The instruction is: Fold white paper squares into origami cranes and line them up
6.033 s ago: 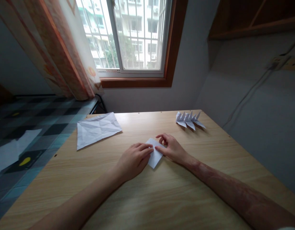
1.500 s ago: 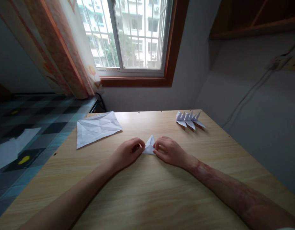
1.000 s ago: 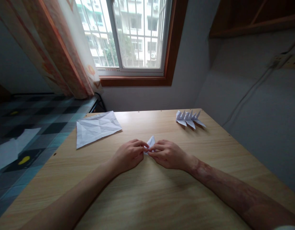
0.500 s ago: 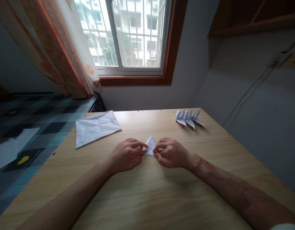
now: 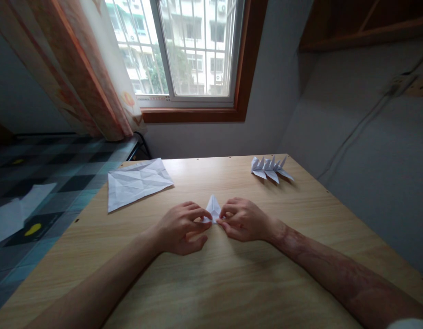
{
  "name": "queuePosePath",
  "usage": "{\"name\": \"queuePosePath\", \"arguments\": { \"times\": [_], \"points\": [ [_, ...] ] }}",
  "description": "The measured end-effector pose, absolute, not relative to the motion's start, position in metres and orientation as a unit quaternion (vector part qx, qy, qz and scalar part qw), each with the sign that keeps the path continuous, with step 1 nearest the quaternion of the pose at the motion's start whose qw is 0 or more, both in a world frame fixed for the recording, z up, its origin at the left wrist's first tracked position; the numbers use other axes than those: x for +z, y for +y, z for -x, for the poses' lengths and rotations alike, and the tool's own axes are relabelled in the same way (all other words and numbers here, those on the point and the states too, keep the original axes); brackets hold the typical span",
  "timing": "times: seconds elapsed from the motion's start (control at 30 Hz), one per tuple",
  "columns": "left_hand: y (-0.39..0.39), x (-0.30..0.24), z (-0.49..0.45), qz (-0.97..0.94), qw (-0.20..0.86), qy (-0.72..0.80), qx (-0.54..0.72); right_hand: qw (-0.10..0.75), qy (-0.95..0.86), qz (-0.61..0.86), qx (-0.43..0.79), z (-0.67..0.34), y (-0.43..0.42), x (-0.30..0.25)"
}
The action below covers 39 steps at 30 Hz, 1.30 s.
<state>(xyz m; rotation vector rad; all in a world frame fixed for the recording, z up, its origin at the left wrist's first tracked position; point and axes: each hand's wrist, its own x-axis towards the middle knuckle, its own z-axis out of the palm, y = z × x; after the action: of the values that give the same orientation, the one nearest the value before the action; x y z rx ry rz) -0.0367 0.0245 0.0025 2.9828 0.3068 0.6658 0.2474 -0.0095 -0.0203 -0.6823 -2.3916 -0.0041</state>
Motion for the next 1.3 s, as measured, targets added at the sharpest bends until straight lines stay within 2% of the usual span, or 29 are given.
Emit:
{"name": "queuePosePath", "arguments": {
  "times": [0.27, 0.77, 0.93, 1.17, 1.3],
  "points": [
    [0.027, 0.004, 0.039, -0.959, 0.041, 0.118, 0.255, 0.344, -0.907, 0.243, 0.034, -0.254, -0.005, -0.022],
    [0.029, 0.001, 0.041, -0.947, 0.023, 0.125, 0.295, 0.377, -0.897, 0.229, 0.024, -0.256, -0.007, -0.019],
    [0.031, -0.002, 0.041, -0.937, 0.009, 0.157, 0.313, 0.389, -0.881, 0.265, 0.058, -0.258, -0.003, -0.021],
    [0.037, -0.006, 0.039, -0.929, 0.033, 0.216, 0.298, 0.378, -0.873, 0.296, 0.084, -0.255, 0.001, -0.020],
    [0.039, -0.004, 0.038, -0.943, 0.035, 0.182, 0.277, 0.391, -0.866, 0.296, 0.095, -0.255, -0.002, -0.019]
  ]
}}
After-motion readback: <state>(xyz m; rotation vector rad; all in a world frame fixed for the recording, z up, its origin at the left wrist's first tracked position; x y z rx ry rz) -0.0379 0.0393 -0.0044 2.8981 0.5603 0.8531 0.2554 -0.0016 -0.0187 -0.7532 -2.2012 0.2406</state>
